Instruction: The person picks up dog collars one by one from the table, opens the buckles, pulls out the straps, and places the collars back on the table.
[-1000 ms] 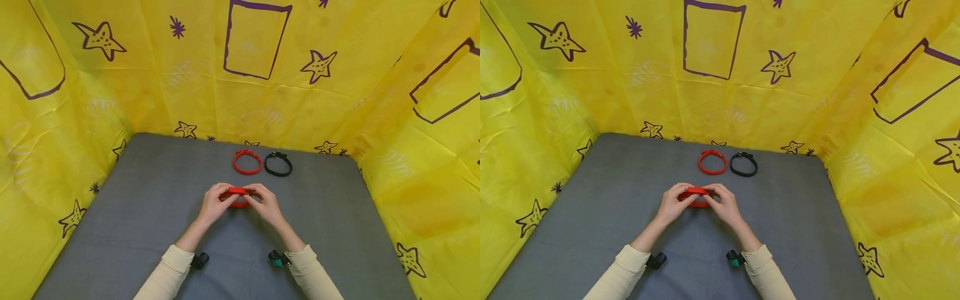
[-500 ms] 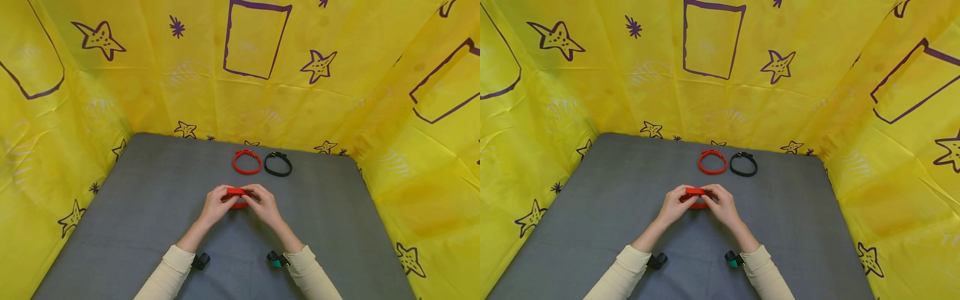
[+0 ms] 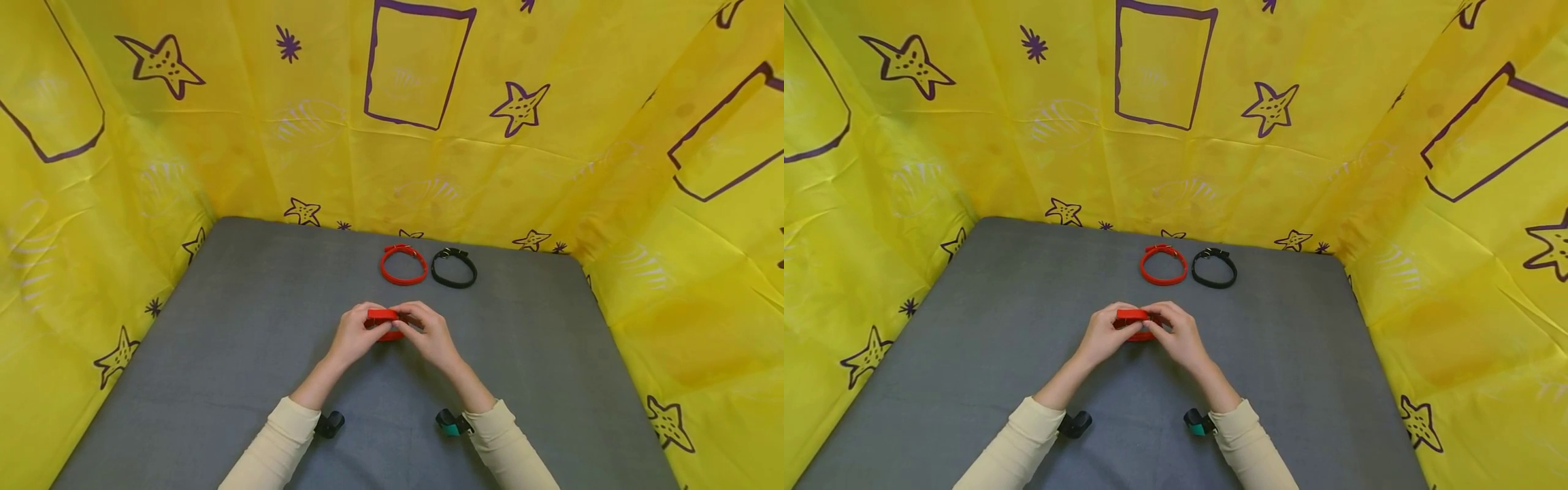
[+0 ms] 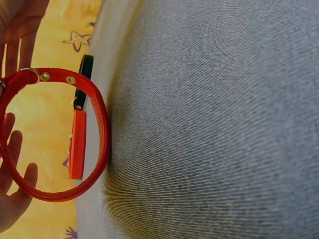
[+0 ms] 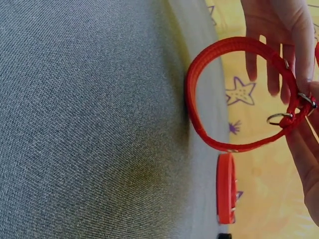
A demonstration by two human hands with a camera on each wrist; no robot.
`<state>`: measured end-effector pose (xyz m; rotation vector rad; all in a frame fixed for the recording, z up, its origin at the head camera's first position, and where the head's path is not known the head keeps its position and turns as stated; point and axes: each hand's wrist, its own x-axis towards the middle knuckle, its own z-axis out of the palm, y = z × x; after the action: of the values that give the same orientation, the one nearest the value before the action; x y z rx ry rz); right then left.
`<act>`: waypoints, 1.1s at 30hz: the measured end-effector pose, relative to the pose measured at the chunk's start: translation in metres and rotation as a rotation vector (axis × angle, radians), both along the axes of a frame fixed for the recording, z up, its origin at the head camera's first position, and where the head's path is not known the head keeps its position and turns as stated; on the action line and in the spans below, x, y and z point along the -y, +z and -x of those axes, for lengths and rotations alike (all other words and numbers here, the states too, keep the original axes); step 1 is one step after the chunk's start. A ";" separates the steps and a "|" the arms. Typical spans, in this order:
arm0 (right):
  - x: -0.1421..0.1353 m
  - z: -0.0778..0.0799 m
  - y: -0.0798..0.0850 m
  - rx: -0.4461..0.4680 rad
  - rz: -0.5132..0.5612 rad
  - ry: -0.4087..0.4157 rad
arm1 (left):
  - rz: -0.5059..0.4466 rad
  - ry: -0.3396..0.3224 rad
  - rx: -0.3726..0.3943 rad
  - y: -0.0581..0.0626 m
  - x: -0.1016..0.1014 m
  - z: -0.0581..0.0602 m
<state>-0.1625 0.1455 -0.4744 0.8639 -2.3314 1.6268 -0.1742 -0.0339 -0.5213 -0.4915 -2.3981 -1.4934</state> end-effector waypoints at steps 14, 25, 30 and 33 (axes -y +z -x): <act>-0.002 0.000 0.003 0.015 -0.005 0.010 | 0.013 -0.023 -0.014 0.003 0.000 0.005; -0.002 0.000 0.001 -0.005 -0.020 0.002 | -0.022 -0.062 0.064 0.002 -0.002 0.007; -0.002 0.001 0.000 -0.039 -0.016 -0.001 | -0.034 -0.069 0.105 0.002 -0.002 0.007; -0.003 0.002 0.000 -0.055 -0.017 -0.001 | -0.048 -0.072 0.112 0.002 -0.003 0.008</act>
<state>-0.1640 0.1482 -0.4746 0.8995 -2.3111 1.5655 -0.1826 -0.0311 -0.5195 -0.5006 -2.4459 -1.6470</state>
